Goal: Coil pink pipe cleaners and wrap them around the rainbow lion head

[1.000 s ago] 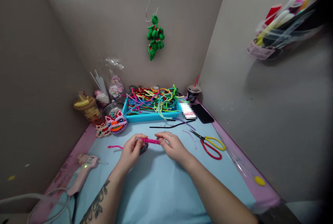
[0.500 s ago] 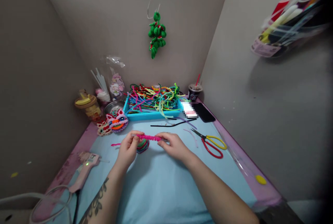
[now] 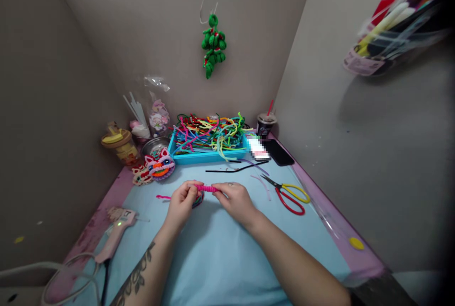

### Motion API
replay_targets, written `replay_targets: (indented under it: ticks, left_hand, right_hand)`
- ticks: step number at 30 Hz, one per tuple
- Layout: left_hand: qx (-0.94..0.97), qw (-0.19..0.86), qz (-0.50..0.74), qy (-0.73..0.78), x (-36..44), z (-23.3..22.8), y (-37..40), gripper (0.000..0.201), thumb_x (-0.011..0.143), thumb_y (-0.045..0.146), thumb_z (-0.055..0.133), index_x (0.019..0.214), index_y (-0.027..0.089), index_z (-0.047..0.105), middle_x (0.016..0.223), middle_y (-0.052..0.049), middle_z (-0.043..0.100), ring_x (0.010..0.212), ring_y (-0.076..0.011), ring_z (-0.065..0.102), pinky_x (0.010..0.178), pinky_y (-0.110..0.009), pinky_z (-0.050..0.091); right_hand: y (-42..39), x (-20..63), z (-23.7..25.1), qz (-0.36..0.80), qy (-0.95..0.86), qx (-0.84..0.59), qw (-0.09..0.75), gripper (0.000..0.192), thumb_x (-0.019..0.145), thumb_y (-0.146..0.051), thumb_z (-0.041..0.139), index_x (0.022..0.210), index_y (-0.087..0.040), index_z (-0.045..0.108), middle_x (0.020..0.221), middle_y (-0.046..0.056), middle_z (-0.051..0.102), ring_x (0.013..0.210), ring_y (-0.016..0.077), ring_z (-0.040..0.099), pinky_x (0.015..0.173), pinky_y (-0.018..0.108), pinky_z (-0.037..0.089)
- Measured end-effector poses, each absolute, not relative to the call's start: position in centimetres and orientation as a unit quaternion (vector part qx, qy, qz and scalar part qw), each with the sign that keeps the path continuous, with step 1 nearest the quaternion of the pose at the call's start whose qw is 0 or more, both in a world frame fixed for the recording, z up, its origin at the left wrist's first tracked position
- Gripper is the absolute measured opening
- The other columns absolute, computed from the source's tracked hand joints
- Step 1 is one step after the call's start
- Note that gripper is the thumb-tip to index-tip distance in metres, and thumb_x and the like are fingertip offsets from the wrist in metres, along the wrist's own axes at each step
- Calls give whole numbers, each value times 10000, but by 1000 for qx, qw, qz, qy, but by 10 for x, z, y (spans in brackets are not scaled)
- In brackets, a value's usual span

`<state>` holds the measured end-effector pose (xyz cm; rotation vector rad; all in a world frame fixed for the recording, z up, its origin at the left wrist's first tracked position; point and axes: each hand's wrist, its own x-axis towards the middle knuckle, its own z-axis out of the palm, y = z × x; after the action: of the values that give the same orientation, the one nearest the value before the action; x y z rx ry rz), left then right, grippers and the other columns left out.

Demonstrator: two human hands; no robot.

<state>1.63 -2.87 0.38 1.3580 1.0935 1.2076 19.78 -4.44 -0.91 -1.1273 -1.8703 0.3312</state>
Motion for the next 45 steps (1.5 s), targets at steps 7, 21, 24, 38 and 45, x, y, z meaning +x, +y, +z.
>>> replay_targets:
  ticks: [7,21,24,38,45]
  left_hand:
    - [557,501,487,449,22,2,-31,437,773,546,600,857,121,657,602,-4,566,532,-105,474,532,-237,368]
    - [617,493,451,415,13,11,-33,389,827,515,541,875,143,643,668,-21,589,580,-123,507,560,-239,399]
    - [703,443,406,381,12,14,-36,316,876,431,496,882,159,656,769,-56,634,682,-153,565,631,-259,445]
    - [726,325,413,444,12,9,-31,228,820,313,566,940,189,715,812,-68,710,755,-188,623,716,-292,481]
    - [675,411,410,455,14,9,-32,262,818,359,568,916,149,691,760,-55,667,704,-164,596,648,-263,463]
  right_hand:
    - [-49,195,-5,-15,-794,-475,379,219,911,-207,490,1019,-193,680,738,62,725,663,185,660,663,298,424]
    - [-46,192,-12,129,-779,-434,434,360,859,-365,571,1162,-171,580,990,95,702,890,209,640,819,323,452]
    - [-49,193,-3,294,-763,-399,415,324,925,-413,430,948,-172,646,825,59,689,771,171,632,717,274,463]
    - [-48,196,8,406,-622,-481,466,261,854,-364,504,699,-174,594,600,-7,562,565,115,488,552,225,372]
    - [-48,191,1,287,-640,-503,505,110,814,-251,566,745,-185,620,680,0,611,643,134,536,614,235,407]
